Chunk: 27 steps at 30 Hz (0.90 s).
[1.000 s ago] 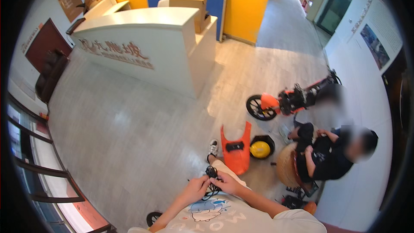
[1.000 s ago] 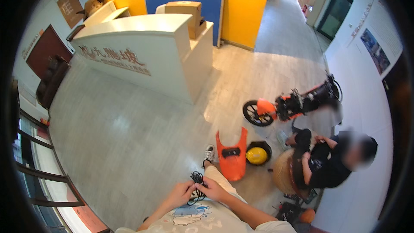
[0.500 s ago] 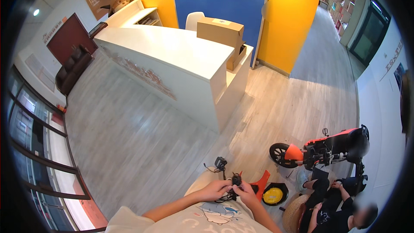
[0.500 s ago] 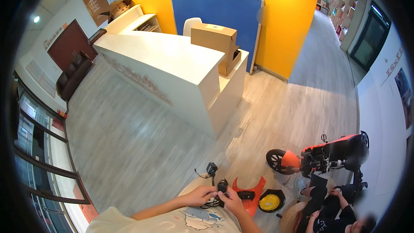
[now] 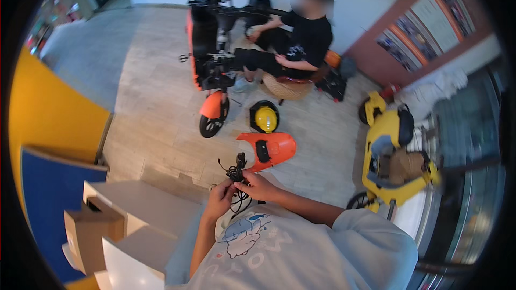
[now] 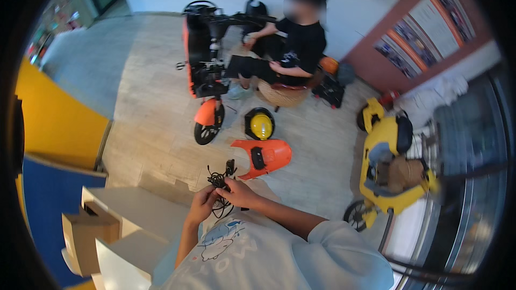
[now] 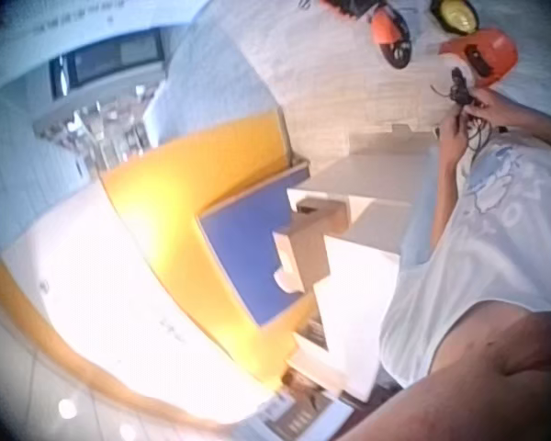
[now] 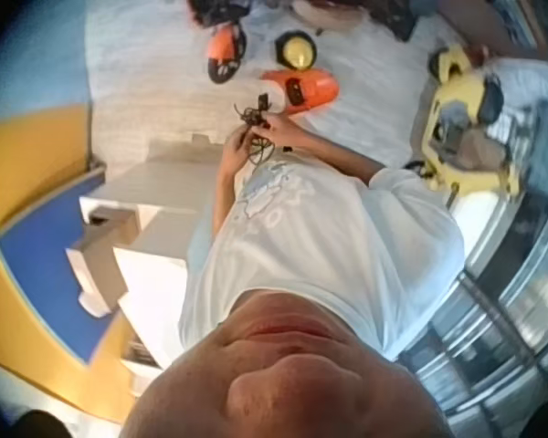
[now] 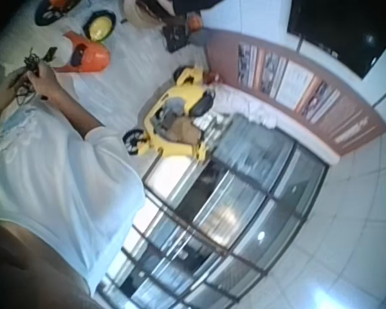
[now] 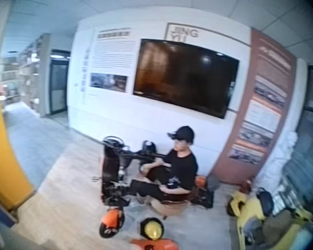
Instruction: Organizing cables and securing them with zip ties for an electronic component on a scooter.
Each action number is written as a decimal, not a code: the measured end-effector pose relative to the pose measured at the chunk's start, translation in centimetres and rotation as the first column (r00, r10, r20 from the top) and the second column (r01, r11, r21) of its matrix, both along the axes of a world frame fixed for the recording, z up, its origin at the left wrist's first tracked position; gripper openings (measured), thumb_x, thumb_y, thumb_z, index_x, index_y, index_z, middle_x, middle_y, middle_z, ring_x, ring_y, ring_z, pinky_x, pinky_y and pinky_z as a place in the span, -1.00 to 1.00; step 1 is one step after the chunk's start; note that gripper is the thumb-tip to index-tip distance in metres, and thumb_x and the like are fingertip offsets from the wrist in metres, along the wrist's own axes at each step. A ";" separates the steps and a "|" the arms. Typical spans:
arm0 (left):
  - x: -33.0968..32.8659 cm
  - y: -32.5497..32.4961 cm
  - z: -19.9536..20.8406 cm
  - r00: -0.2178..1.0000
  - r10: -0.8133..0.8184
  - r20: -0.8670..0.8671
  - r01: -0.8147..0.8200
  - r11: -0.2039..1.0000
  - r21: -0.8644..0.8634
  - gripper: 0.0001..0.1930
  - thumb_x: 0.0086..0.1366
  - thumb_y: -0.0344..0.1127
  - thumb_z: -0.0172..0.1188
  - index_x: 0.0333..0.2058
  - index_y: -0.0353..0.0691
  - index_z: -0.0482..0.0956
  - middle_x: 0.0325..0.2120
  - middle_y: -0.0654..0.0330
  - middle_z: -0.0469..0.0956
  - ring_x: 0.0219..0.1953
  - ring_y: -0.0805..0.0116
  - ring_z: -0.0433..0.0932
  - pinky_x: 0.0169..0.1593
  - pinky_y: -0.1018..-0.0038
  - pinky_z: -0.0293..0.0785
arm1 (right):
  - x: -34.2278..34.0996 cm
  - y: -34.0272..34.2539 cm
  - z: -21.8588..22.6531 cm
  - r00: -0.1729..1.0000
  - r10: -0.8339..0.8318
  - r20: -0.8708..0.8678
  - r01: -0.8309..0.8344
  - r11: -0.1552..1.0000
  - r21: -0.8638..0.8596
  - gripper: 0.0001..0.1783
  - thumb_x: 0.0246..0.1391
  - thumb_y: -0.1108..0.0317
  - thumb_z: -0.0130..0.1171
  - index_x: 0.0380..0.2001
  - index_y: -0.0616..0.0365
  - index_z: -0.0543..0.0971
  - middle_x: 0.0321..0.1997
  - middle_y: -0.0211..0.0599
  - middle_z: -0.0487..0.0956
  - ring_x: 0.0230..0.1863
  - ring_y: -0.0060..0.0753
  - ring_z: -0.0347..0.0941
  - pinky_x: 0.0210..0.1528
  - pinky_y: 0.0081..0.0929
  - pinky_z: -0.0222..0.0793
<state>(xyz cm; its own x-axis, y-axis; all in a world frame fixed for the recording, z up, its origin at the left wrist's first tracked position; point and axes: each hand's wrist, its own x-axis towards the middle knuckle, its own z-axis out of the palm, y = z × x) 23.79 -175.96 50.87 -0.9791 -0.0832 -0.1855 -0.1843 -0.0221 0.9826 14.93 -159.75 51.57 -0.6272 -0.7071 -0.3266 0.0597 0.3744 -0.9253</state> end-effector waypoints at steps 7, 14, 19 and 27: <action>-3.5 5.2 0.7 0.884 -0.467 0.008 0.467 0.884 -0.028 -0.86 0.38 -0.39 0.07 -0.36 -0.33 0.48 -0.57 0.19 0.44 -0.48 0.45 0.32 -0.37 0.47 0.31 | 4.8 7.4 -0.4 0.881 -0.472 0.041 0.473 0.881 -0.022 -0.68 0.22 0.24 0.17 -0.10 0.26 0.47 -0.29 -0.19 0.56 -0.30 -0.38 0.46 -0.23 -0.38 0.40; -5.5 17.0 -0.3 0.708 -0.702 0.077 0.707 0.704 -0.075 -0.79 0.44 -0.37 0.01 -0.38 -0.32 0.49 -0.56 0.35 0.43 -0.49 0.60 0.34 -0.41 0.59 0.32 | 8.1 18.2 -0.9 0.687 -0.725 0.054 0.726 0.686 -0.038 -0.70 0.23 0.32 0.14 -0.06 0.29 0.48 -0.33 -0.20 0.58 -0.33 -0.44 0.49 -0.24 -0.44 0.44; -8.4 30.5 -0.5 0.564 -0.826 -0.008 0.809 0.555 -0.193 -0.79 0.41 -0.37 0.03 -0.39 -0.35 0.50 -0.58 0.20 0.50 -0.50 0.51 0.44 -0.39 0.51 0.38 | 8.4 30.3 -1.2 0.538 -0.837 -0.104 0.830 0.547 -0.107 -0.74 0.27 0.28 0.07 -0.12 0.27 0.47 -0.41 -0.20 0.56 -0.39 -0.39 0.50 -0.29 -0.42 0.42; -12.7 45.9 -1.3 0.520 -0.854 0.010 0.854 0.520 0.007 -0.80 0.40 -0.35 0.02 -0.39 -0.34 0.49 -0.61 0.27 0.42 -0.46 0.54 0.37 -0.35 0.47 0.31 | 5.6 44.4 -2.1 0.394 -0.918 0.040 0.908 0.382 -0.172 -0.71 0.30 0.21 0.05 -0.22 0.28 0.45 -0.48 -0.21 0.56 -0.46 -0.40 0.47 -0.36 -0.39 0.40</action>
<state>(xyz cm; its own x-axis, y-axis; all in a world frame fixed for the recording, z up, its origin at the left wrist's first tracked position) 11.05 -130.07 49.57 -0.5778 0.7924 -0.1956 -0.1255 0.1506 0.9806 20.50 -115.37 49.44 -0.9356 0.2722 -0.2248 0.2315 -0.0080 -0.9728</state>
